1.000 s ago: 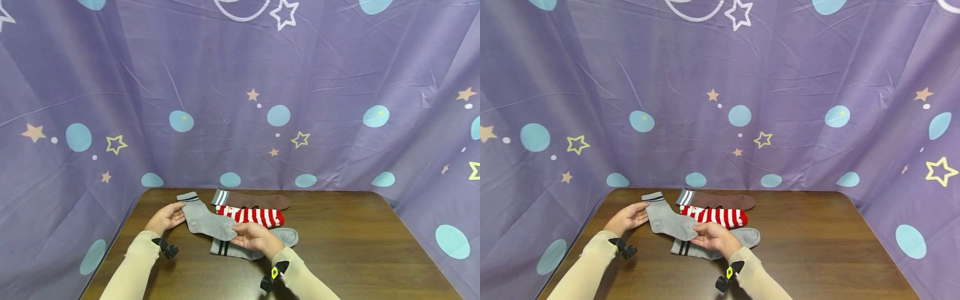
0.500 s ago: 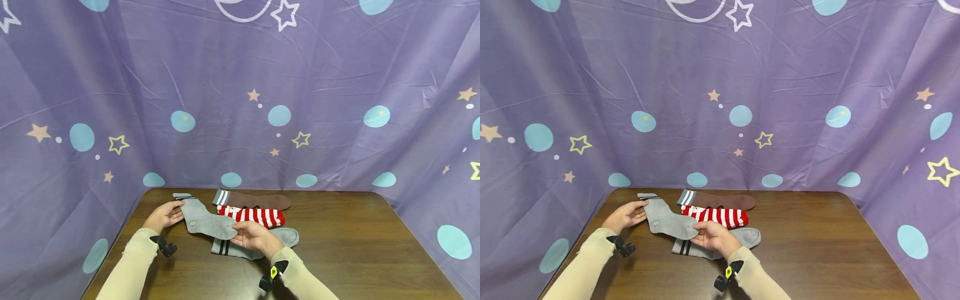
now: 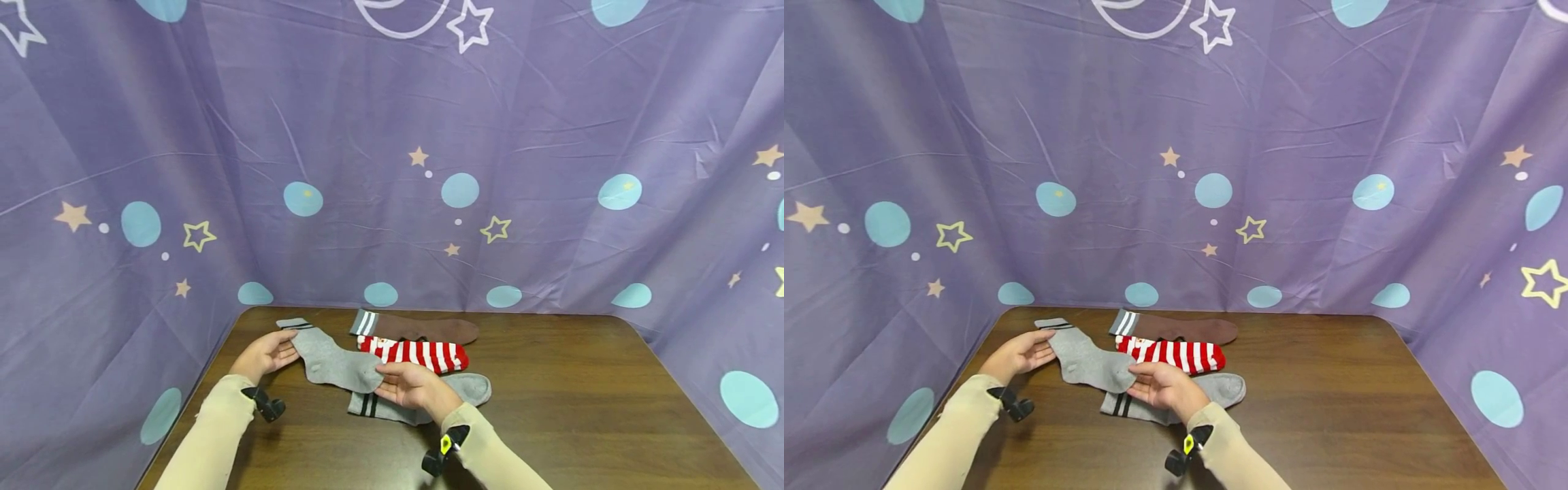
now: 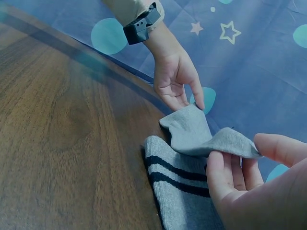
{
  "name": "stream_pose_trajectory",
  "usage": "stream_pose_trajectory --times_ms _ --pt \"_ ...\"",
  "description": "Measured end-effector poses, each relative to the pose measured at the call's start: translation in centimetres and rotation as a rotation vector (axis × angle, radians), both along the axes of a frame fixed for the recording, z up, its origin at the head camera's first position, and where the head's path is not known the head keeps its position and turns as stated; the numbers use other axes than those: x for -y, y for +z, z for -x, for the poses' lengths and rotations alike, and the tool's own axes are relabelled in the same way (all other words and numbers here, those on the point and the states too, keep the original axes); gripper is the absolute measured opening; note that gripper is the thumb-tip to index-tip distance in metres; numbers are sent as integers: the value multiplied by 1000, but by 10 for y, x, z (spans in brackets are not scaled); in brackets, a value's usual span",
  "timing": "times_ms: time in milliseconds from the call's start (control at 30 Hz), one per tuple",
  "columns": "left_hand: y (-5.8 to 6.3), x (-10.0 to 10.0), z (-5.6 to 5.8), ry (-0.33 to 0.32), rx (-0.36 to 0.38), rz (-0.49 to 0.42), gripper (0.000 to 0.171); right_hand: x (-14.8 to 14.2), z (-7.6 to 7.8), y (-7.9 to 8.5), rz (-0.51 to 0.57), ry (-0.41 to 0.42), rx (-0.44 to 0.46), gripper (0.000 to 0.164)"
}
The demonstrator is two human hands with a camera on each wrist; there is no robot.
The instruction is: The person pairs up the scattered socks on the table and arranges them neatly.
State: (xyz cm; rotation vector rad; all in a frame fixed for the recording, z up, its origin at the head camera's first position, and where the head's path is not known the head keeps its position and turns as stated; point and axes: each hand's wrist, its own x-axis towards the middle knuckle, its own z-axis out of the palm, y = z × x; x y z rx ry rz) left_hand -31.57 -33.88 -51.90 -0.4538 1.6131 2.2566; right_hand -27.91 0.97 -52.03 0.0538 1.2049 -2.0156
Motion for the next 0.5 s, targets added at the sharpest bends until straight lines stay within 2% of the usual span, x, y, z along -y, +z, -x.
stream_pose_trajectory --times_ms 33,67,100,167,200,267,300,400,500 --pt "-7 4 5 -8 -2 2 9 0 0 0 -2 -3 -1 17" --pt "-20 12 14 -41 -17 -31 7 1 1 -1 -3 -5 -2 15" --pt "-27 17 18 -55 -22 -37 9 1 1 -1 -4 -8 -1 14" --pt "-38 23 25 -75 -31 -57 14 2 2 -2 -12 -15 -6 13" --pt "-40 23 25 -67 -28 -45 13 3 3 -2 -18 -19 -7 14" --pt "-35 17 22 -39 -18 -28 7 4 3 -1 -39 -26 -9 14" --pt "-25 9 14 -4 -1 4 5 5 4 -1 -52 -29 -10 14" --pt "-4 -5 2 29 16 -1 22 7 4 2 -99 -33 -17 13" --pt "6 -12 -4 42 23 -31 33 10 4 4 -137 -33 -16 11"
